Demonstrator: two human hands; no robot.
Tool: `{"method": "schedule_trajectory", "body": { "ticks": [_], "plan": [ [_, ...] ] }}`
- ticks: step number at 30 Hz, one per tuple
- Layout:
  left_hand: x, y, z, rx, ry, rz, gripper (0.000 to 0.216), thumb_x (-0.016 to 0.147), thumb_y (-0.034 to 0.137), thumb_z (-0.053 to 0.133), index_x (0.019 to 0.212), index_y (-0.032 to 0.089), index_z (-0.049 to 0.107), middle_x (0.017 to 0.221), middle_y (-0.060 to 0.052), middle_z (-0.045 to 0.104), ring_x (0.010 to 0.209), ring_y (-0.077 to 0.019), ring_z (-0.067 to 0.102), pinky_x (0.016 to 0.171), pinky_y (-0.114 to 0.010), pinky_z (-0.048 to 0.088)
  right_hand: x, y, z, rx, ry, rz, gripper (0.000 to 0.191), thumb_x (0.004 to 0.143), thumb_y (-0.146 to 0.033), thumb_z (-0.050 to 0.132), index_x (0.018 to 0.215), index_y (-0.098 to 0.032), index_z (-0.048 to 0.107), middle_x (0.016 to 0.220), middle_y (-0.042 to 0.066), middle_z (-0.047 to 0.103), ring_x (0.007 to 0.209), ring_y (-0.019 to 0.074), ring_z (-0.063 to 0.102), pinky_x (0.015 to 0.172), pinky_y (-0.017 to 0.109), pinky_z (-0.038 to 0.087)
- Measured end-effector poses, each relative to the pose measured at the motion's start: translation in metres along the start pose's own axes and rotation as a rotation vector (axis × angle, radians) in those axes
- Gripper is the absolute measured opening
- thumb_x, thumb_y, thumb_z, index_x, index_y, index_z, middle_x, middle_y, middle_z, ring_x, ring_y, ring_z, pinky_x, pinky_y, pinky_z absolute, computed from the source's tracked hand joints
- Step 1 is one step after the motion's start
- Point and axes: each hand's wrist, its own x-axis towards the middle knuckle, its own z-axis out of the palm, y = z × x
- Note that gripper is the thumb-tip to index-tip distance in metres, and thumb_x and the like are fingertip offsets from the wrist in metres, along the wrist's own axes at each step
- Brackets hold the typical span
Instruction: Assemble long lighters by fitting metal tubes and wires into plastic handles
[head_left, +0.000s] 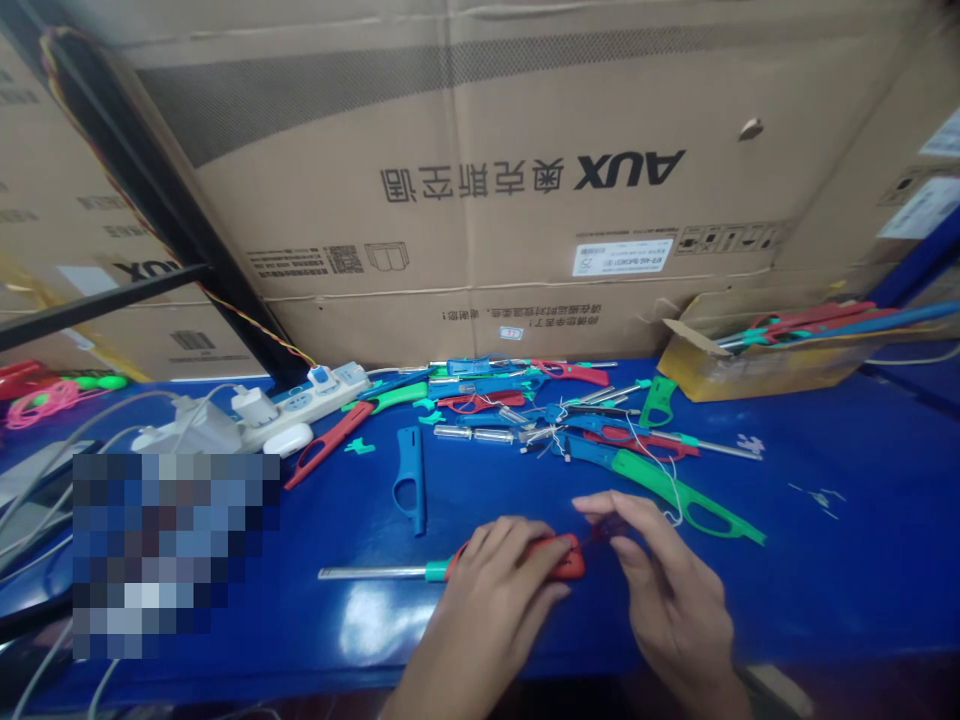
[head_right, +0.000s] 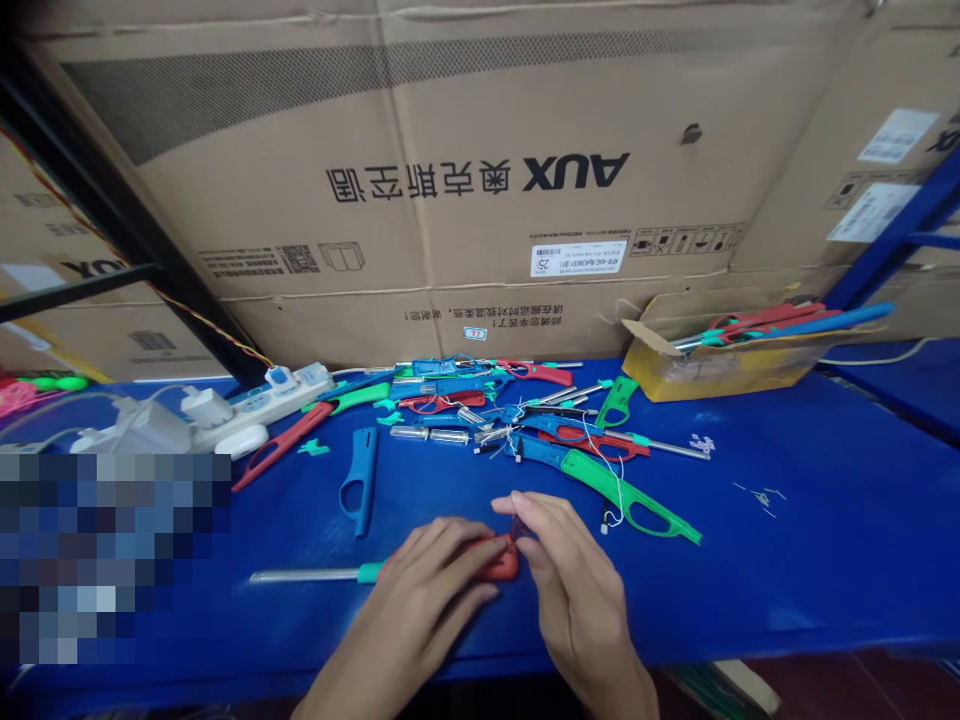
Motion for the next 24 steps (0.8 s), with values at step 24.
{"method": "schedule_trajectory", "body": {
  "ticks": [24],
  "plan": [
    [0.0009, 0.0015, -0.0017, 0.003, -0.014, -0.007, 0.034, 0.1, 0.026, 0.059, 0.133, 0.031, 0.056, 0.128, -0.002, 0.06, 0.113, -0.0237, 0.056, 0.096, -0.043, 0.049, 0.003, -0.0031, -0.0005, 0.088, 0.047, -0.004, 0.048, 0.09, 0.0, 0.058, 0.131, -0.024, 0.059, 0.101, 0.005, 0.071, 0.092, 0.0198, 0.067, 0.074, 0.036, 0.058]
  ]
}}
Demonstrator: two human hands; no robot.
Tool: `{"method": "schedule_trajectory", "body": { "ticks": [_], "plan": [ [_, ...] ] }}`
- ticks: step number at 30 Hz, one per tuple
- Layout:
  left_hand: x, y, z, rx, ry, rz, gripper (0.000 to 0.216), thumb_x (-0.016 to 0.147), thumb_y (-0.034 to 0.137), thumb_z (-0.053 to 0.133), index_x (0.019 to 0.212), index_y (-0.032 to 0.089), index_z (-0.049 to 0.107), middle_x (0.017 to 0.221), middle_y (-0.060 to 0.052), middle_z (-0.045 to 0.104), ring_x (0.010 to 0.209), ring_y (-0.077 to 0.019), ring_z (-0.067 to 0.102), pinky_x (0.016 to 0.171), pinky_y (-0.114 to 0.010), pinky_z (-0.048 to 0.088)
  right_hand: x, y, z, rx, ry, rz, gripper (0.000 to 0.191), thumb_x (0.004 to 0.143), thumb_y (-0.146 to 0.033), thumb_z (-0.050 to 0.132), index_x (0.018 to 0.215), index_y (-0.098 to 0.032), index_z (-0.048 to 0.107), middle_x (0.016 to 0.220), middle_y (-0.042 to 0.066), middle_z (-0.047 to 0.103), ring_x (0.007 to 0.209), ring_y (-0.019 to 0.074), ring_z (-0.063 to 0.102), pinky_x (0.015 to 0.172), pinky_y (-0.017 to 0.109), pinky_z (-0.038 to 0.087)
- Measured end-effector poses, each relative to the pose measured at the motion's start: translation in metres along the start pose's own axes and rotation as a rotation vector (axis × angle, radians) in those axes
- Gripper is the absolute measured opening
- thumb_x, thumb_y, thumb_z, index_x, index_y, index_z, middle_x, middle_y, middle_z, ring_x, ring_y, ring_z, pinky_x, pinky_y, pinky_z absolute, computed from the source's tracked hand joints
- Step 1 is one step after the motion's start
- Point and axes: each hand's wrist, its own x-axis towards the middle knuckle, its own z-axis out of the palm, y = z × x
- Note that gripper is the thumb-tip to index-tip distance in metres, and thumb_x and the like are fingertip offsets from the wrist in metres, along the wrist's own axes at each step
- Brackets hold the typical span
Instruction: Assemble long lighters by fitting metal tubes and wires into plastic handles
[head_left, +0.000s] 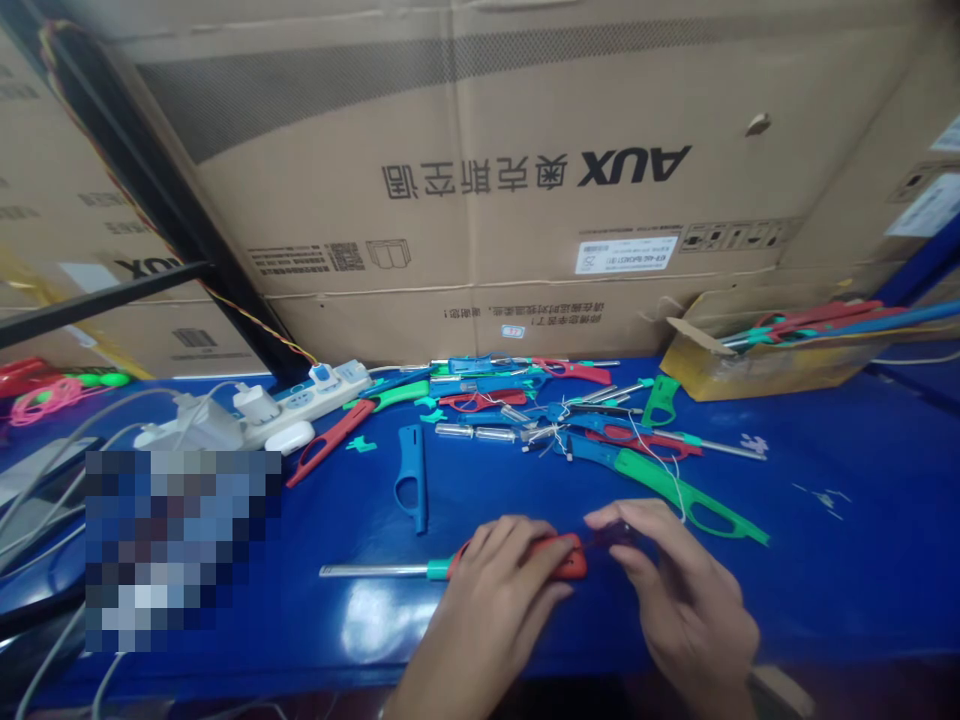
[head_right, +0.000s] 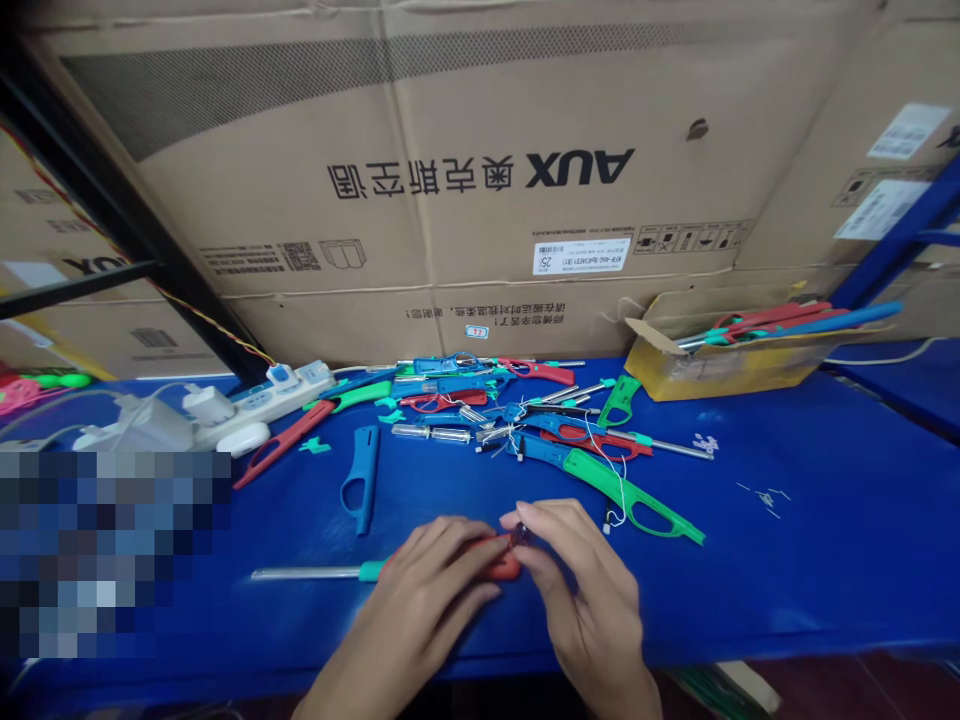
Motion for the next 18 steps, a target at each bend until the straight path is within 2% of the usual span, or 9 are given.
{"method": "schedule_trajectory", "body": {
  "ticks": [7, 13, 18],
  "plan": [
    [-0.0004, -0.0011, 0.0003, -0.01, 0.006, 0.005, 0.035, 0.099, 0.026, 0.059, 0.133, 0.03, 0.055, 0.127, -0.003, 0.06, 0.113, -0.024, 0.055, 0.097, -0.043, 0.047, -0.002, 0.0023, -0.0022, -0.005, 0.023, -0.006, 0.042, 0.086, -0.003, 0.066, 0.123, -0.022, 0.062, 0.094, 0.005, 0.071, 0.081, 0.0186, 0.065, 0.067, 0.034, 0.055],
    [-0.0006, -0.0017, 0.0018, -0.019, 0.0, -0.005, 0.034, 0.1, 0.027, 0.058, 0.134, 0.031, 0.055, 0.128, -0.002, 0.059, 0.114, -0.0238, 0.055, 0.097, -0.043, 0.047, -0.0051, 0.0023, -0.0011, -0.033, 0.037, -0.002, 0.052, 0.086, -0.002, 0.066, 0.133, -0.024, 0.058, 0.097, 0.005, 0.071, 0.088, 0.0189, 0.066, 0.071, 0.033, 0.057],
    [-0.0019, -0.001, 0.0011, -0.025, -0.008, -0.008, 0.034, 0.101, 0.028, 0.057, 0.135, 0.032, 0.054, 0.129, -0.001, 0.059, 0.114, -0.0235, 0.055, 0.096, -0.043, 0.047, -0.0017, 0.0003, -0.0017, -0.045, -0.015, -0.02, 0.055, 0.09, -0.001, 0.06, 0.139, -0.025, 0.054, 0.1, 0.005, 0.068, 0.087, 0.0165, 0.065, 0.072, 0.03, 0.057]
  ]
}}
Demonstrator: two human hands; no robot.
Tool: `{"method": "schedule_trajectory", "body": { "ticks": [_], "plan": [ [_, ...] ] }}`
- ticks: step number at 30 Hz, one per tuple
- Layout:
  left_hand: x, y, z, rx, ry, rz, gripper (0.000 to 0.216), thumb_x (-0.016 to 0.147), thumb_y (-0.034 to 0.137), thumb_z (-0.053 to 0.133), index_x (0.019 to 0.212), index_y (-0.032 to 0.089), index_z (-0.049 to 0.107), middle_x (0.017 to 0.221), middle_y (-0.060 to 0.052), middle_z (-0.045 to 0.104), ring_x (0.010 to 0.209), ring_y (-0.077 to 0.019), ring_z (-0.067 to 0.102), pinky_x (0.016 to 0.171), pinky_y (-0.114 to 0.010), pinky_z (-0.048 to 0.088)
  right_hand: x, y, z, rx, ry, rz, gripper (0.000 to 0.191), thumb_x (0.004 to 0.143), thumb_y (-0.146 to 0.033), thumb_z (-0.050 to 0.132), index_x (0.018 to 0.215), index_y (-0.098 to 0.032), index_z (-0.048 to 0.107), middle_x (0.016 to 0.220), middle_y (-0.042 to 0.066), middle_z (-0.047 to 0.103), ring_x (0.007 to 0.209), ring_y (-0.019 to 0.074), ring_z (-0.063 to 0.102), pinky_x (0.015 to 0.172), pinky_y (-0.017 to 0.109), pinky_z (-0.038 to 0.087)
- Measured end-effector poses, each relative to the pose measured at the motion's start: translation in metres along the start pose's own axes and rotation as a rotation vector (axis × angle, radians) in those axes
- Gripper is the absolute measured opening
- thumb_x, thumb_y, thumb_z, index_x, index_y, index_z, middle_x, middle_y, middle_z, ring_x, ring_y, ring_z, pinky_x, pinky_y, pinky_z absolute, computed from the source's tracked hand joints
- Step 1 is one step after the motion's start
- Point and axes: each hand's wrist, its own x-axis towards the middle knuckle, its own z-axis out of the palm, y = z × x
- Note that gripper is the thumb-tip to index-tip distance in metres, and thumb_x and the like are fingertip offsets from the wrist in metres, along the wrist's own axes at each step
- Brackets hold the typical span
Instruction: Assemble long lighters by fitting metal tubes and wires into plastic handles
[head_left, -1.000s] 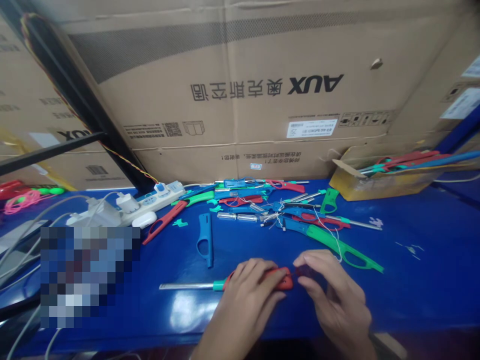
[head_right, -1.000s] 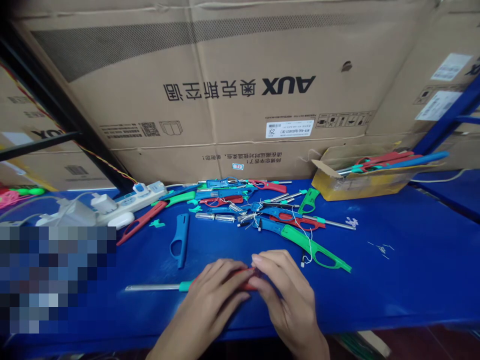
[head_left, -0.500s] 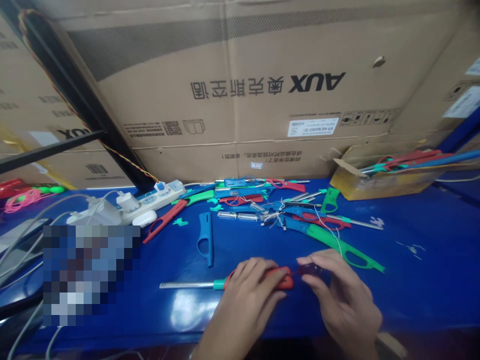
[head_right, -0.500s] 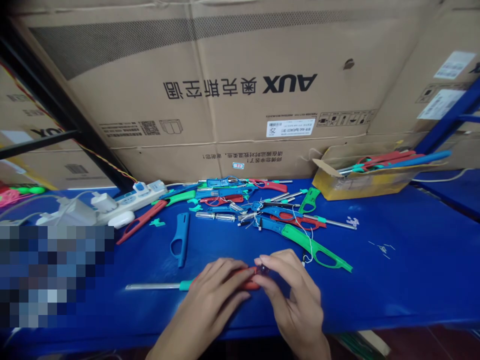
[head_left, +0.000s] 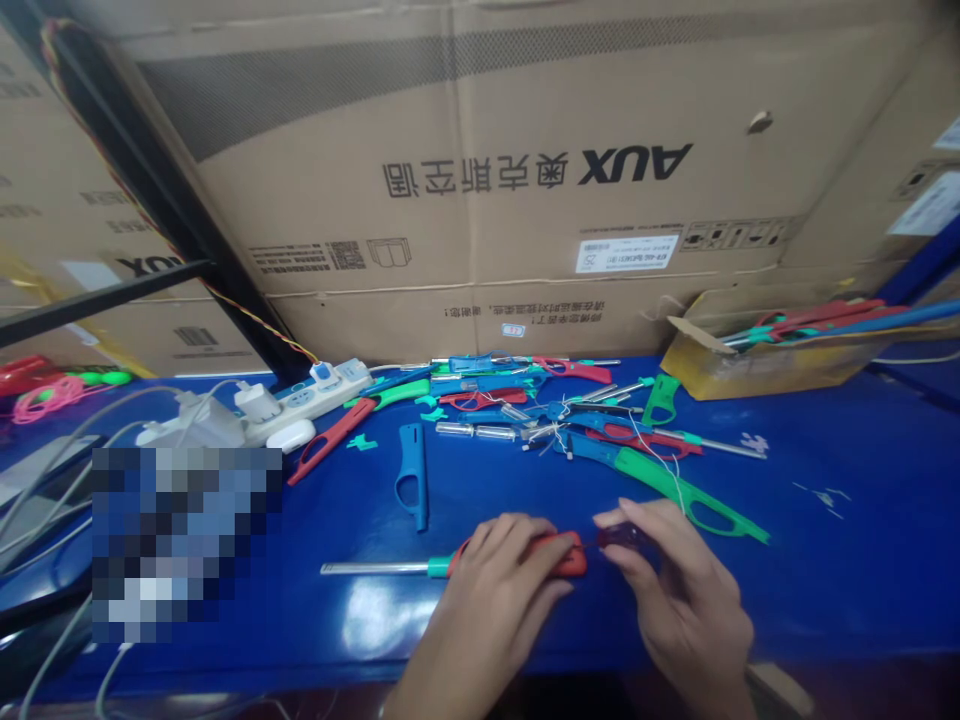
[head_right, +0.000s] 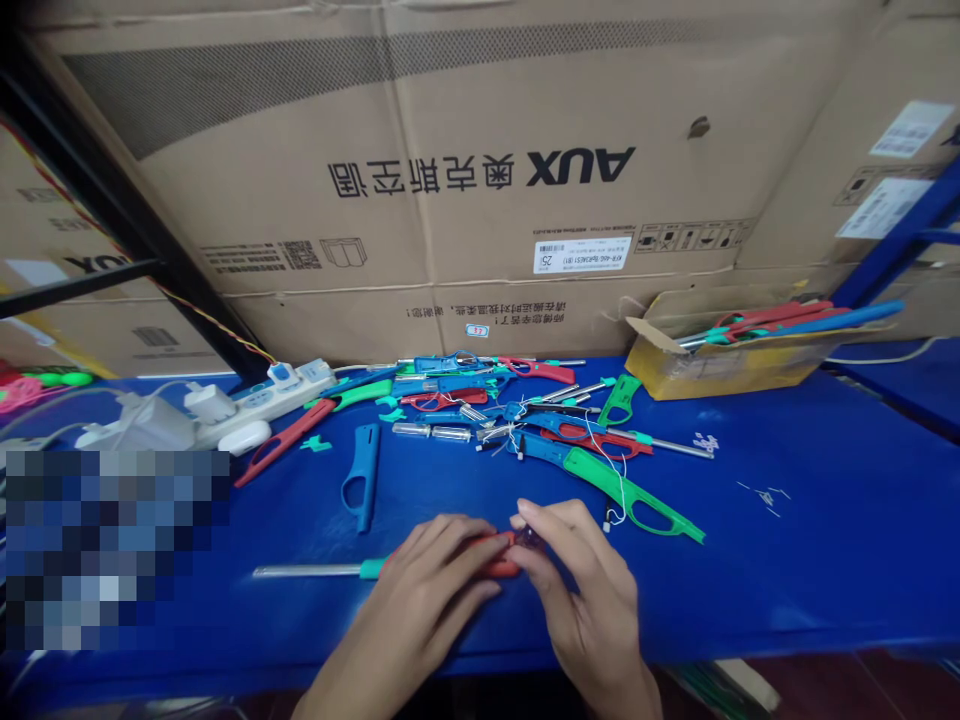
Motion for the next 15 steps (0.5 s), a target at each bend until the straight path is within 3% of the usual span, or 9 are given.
{"method": "schedule_trajectory", "body": {
  "ticks": [6, 15],
  "plan": [
    [0.0009, 0.0004, 0.0004, 0.003, 0.005, -0.014, 0.033, 0.1, 0.028, 0.058, 0.133, 0.033, 0.056, 0.128, -0.001, 0.06, 0.112, -0.0233, 0.055, 0.096, -0.042, 0.048, -0.0046, 0.0026, 0.0011, 0.001, -0.049, 0.062, 0.06, 0.095, -0.004, 0.054, 0.147, -0.031, 0.044, 0.101, 0.003, 0.066, 0.085, 0.0137, 0.064, 0.072, 0.027, 0.058],
    [0.0008, 0.0015, -0.0004, -0.023, 0.009, -0.015, 0.033, 0.1, 0.027, 0.059, 0.132, 0.033, 0.056, 0.128, 0.0, 0.059, 0.115, -0.0225, 0.054, 0.098, -0.042, 0.046, -0.007, 0.0025, 0.0023, 0.051, -0.068, 0.124, 0.049, 0.097, -0.008, 0.052, 0.14, -0.031, 0.051, 0.1, 0.001, 0.065, 0.075, 0.0098, 0.065, 0.072, 0.024, 0.057]
  ]
}}
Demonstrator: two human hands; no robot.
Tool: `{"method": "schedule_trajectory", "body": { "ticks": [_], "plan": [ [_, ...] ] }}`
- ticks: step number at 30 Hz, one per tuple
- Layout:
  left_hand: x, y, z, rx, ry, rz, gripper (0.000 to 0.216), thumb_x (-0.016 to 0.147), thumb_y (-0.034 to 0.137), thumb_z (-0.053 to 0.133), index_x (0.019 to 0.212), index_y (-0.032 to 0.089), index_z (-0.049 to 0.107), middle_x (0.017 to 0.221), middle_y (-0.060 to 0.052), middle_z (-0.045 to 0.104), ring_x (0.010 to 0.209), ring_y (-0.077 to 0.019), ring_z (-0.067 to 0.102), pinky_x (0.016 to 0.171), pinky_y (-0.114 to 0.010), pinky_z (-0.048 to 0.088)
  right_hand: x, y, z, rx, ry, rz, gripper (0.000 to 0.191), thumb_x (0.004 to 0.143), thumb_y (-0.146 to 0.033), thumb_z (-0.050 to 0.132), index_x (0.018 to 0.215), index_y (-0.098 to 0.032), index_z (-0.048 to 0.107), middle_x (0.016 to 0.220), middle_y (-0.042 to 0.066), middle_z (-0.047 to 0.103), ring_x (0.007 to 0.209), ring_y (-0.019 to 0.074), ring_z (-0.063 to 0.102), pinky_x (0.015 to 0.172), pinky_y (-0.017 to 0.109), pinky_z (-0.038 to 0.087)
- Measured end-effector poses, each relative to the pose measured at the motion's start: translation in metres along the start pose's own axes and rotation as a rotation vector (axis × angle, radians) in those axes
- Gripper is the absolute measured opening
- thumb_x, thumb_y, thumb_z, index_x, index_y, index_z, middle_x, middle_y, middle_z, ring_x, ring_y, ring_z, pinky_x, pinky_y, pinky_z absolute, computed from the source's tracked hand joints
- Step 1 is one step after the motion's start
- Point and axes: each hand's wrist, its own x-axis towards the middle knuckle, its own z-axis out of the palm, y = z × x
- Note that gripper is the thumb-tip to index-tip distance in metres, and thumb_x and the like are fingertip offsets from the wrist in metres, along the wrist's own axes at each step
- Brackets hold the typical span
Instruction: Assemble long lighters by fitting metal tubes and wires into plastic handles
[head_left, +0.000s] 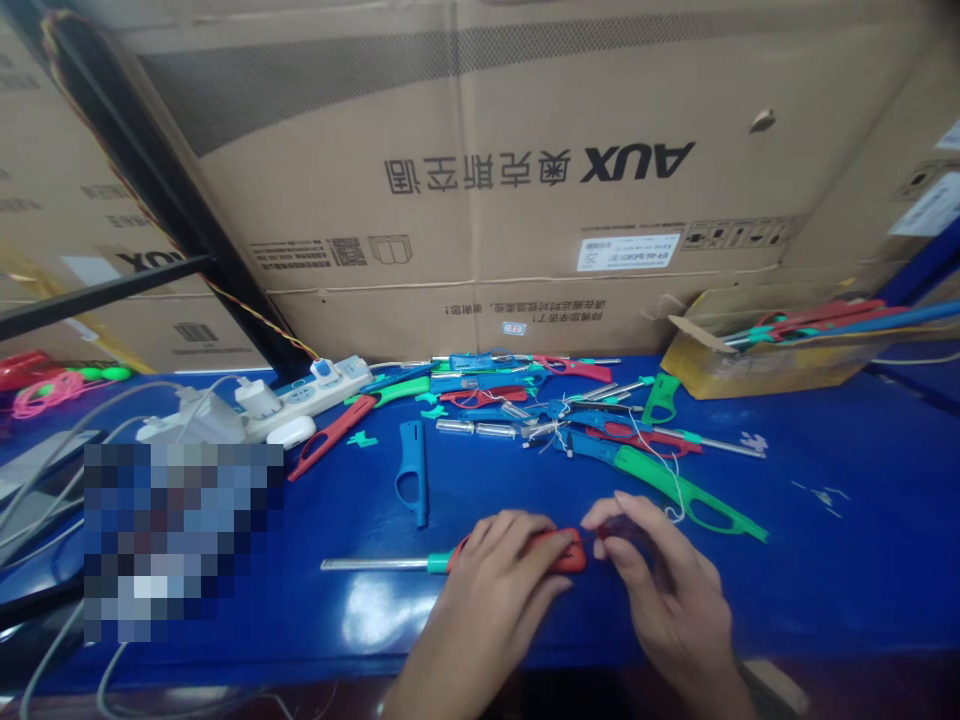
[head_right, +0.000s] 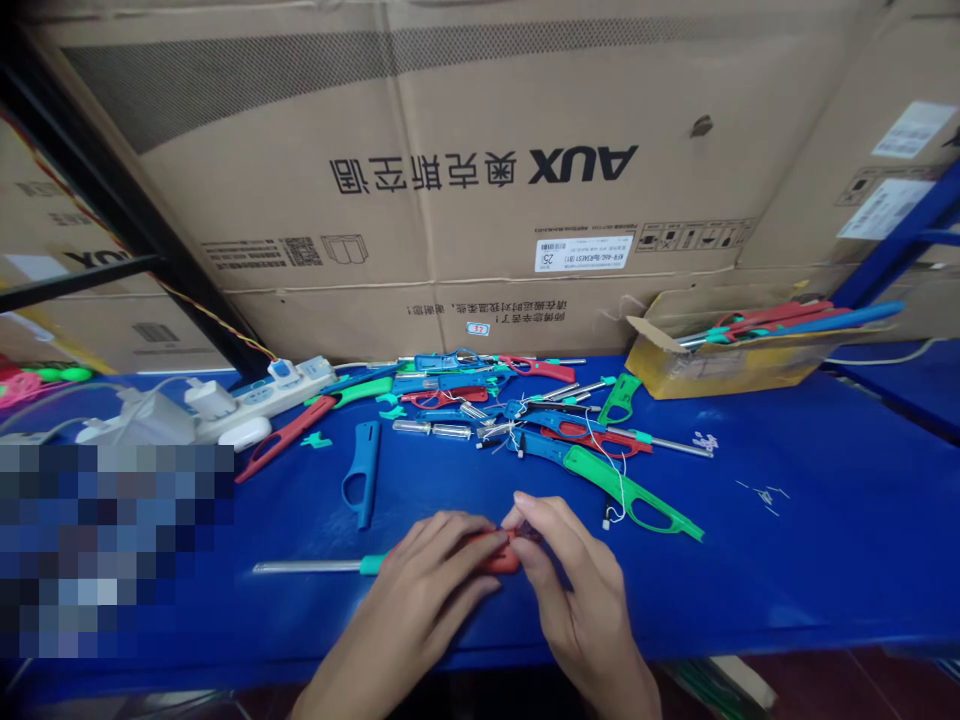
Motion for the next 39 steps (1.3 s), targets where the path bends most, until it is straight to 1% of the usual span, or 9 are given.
{"method": "schedule_trajectory", "body": {
  "ticks": [4, 8, 12, 16, 23, 28, 31, 35, 39],
  "plan": [
    [0.0003, -0.0002, -0.0011, -0.001, -0.003, 0.001, 0.032, 0.1, 0.027, 0.058, 0.132, 0.033, 0.056, 0.128, 0.0, 0.059, 0.115, -0.0221, 0.054, 0.098, -0.041, 0.046, 0.0005, -0.0011, 0.0011, -0.06, 0.008, 0.046, 0.044, 0.098, -0.013, 0.053, 0.138, -0.032, 0.051, 0.097, -0.001, 0.068, 0.07, 0.0093, 0.065, 0.071, 0.023, 0.057],
    [0.0008, -0.0012, -0.0006, 0.012, 0.004, 0.003, 0.032, 0.1, 0.028, 0.059, 0.131, 0.033, 0.057, 0.127, 0.0, 0.06, 0.114, -0.0219, 0.055, 0.097, -0.04, 0.047, -0.0022, -0.0009, 0.0, -0.08, 0.021, 0.062, 0.039, 0.1, -0.018, 0.05, 0.137, -0.03, 0.051, 0.096, 0.0, 0.069, 0.072, 0.0098, 0.065, 0.073, 0.023, 0.057],
    [0.0003, -0.0019, 0.0005, 0.023, 0.008, 0.012, 0.033, 0.1, 0.027, 0.058, 0.133, 0.032, 0.056, 0.127, 0.0, 0.06, 0.113, -0.0224, 0.056, 0.097, -0.041, 0.048, -0.0034, -0.0022, 0.0, -0.096, 0.044, 0.069, 0.037, 0.103, -0.018, 0.042, 0.137, -0.03, 0.051, 0.096, 0.0, 0.069, 0.072, 0.0086, 0.064, 0.072, 0.021, 0.056],
    [0.0001, -0.0018, 0.0006, 0.028, 0.013, 0.015, 0.032, 0.1, 0.027, 0.059, 0.132, 0.031, 0.057, 0.127, -0.001, 0.061, 0.111, -0.0234, 0.057, 0.095, -0.042, 0.049, -0.0013, -0.0043, 0.0003, -0.101, 0.047, 0.064, 0.037, 0.103, -0.017, 0.042, 0.136, -0.03, 0.052, 0.093, -0.001, 0.068, 0.069, 0.0084, 0.064, 0.068, 0.021, 0.056],
    [0.0004, -0.0013, -0.0006, 0.023, 0.031, 0.042, 0.032, 0.1, 0.025, 0.058, 0.131, 0.03, 0.058, 0.127, -0.003, 0.061, 0.113, -0.0234, 0.057, 0.095, -0.042, 0.049, 0.0005, 0.0004, -0.0019, -0.076, 0.061, 0.015, 0.036, 0.099, -0.014, 0.051, 0.131, -0.029, 0.057, 0.094, 0.001, 0.072, 0.067, 0.0119, 0.066, 0.064, 0.025, 0.058],
    [0.0005, -0.0009, -0.0009, 0.036, 0.027, 0.051, 0.033, 0.1, 0.026, 0.057, 0.133, 0.029, 0.057, 0.126, -0.003, 0.061, 0.112, -0.0229, 0.057, 0.095, -0.041, 0.05, -0.0004, 0.0005, -0.0038, -0.096, 0.067, 0.039, 0.035, 0.096, -0.015, 0.058, 0.127, -0.029, 0.06, 0.092, 0.001, 0.072, 0.064, 0.0131, 0.066, 0.063, 0.027, 0.058],
    [0.0005, -0.0009, -0.0005, 0.044, 0.027, 0.037, 0.032, 0.1, 0.027, 0.058, 0.132, 0.03, 0.058, 0.126, -0.003, 0.061, 0.112, -0.0223, 0.057, 0.095, -0.04, 0.05, -0.0012, 0.0, -0.003, -0.093, 0.062, 0.029, 0.036, 0.096, -0.014, 0.056, 0.13, -0.028, 0.059, 0.094, 0.001, 0.071, 0.07, 0.014, 0.067, 0.064, 0.027, 0.058],
    [0.0005, -0.0018, 0.0007, 0.044, 0.033, 0.031, 0.032, 0.1, 0.027, 0.059, 0.132, 0.031, 0.059, 0.126, -0.003, 0.061, 0.112, -0.0228, 0.057, 0.095, -0.04, 0.05, -0.0014, -0.0007, -0.0012, -0.097, 0.055, 0.018, 0.035, 0.1, -0.013, 0.047, 0.13, -0.026, 0.059, 0.106, 0.004, 0.071, 0.085, 0.0165, 0.069, 0.072, 0.031, 0.06],
    [0.0007, -0.0016, 0.0008, 0.067, 0.04, 0.035, 0.033, 0.099, 0.028, 0.059, 0.132, 0.031, 0.059, 0.124, -0.003, 0.061, 0.11, -0.0221, 0.058, 0.094, -0.038, 0.051, -0.0016, -0.003, -0.0016, -0.161, 0.103, 0.035, 0.036, 0.1, -0.012, 0.047, 0.132, -0.026, 0.057, 0.105, 0.003, 0.073, 0.082, 0.0152, 0.07, 0.074, 0.03, 0.061]
  ]
}}
